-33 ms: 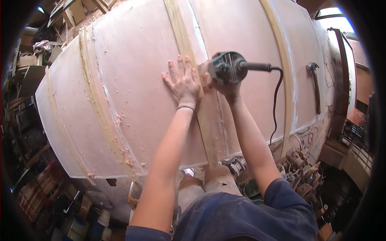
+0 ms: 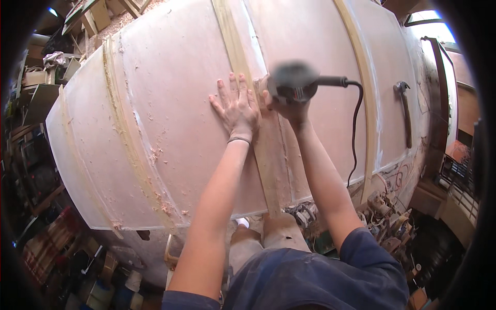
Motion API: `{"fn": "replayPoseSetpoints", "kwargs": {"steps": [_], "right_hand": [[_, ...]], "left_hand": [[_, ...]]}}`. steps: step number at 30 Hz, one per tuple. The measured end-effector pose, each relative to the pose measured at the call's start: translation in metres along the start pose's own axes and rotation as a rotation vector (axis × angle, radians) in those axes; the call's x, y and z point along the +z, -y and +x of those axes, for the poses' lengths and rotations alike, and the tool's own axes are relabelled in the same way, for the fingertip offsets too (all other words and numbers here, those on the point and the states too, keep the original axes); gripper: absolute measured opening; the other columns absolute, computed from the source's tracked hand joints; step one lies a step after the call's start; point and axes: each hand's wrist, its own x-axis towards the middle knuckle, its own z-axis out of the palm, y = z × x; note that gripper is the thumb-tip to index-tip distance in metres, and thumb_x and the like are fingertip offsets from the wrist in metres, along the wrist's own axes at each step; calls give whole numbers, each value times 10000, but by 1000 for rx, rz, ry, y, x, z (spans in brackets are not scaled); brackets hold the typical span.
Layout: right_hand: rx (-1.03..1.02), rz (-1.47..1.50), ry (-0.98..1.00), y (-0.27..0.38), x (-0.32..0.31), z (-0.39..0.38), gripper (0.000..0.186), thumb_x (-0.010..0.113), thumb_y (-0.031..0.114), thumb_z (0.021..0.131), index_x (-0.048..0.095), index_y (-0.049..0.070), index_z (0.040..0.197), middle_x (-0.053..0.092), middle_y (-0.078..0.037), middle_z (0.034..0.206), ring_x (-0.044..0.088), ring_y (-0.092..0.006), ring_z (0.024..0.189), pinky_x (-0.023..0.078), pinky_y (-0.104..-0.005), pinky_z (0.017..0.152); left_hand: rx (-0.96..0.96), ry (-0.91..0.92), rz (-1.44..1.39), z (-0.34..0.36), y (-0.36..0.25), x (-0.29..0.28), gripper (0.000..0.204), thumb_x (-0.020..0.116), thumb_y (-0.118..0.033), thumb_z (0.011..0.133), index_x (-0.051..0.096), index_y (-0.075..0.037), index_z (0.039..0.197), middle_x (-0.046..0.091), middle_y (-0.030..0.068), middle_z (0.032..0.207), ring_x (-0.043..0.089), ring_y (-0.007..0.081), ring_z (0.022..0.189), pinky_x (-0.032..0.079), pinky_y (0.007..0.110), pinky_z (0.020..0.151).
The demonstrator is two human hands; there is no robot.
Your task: Fitting and securing wooden slats onto a larger curved panel using a hammer and a handheld router.
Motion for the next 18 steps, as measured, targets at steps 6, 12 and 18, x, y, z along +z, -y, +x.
{"fn": "replayPoseSetpoints", "kwargs": {"steps": [6,12,18], "right_hand": [[-188,-201,4,-10,22,61,375,815,224,648,694,47,957,714,-90,791,710,-192,707,583,-319,685],[-37,-228,55,-36,42,112,441,844,311,626,677,36,927,717,-92,786,709,-196,692,584,-330,670],[-82,-246,41,-40,63,156,384,811,282,670,678,31,929,718,-77,765,704,-177,679,574,-316,649]], "left_hand": [[-7,60,29,1,-1,-6,507,347,-339,1015,331,-270,1517,248,-15,1599,151,313,1485,39,594,1167],[1,93,12,2,-3,-10,509,349,-319,1024,303,-261,1527,224,12,1607,135,324,1487,22,603,1164],[-14,160,0,1,-2,-14,508,338,-317,1033,277,-261,1534,215,16,1609,119,331,1489,21,608,1162]]}}
